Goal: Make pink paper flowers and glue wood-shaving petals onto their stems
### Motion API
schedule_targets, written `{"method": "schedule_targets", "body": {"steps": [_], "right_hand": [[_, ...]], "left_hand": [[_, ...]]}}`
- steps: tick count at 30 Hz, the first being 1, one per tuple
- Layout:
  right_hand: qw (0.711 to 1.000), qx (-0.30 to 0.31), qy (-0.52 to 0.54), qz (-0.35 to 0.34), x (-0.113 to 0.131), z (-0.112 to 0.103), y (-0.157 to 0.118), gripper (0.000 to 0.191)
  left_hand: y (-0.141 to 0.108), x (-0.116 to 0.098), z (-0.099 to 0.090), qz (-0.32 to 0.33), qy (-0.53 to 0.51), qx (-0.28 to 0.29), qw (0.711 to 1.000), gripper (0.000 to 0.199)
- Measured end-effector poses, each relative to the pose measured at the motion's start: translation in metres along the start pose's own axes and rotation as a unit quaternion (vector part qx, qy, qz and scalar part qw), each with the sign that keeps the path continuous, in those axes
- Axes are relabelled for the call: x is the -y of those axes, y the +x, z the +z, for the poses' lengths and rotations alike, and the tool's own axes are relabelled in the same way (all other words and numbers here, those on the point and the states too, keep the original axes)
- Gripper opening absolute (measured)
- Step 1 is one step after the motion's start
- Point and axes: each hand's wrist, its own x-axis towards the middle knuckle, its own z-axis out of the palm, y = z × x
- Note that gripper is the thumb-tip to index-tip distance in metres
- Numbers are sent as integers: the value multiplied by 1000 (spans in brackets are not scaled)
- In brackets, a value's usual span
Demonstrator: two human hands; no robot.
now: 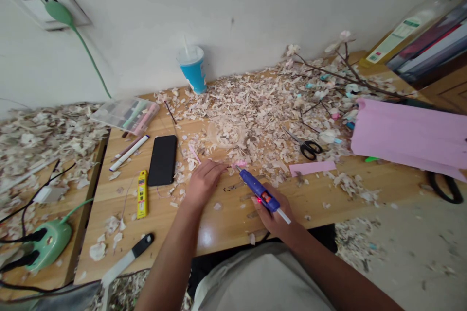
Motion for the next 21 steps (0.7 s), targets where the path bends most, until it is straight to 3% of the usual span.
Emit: {"method": "schedule_targets", "body": {"steps": [21], "right_hand": [[1000, 8, -3, -8, 0, -1, 0, 12]], "left_hand": [[3, -1, -1, 1, 7, -18, 1000, 26]]}}
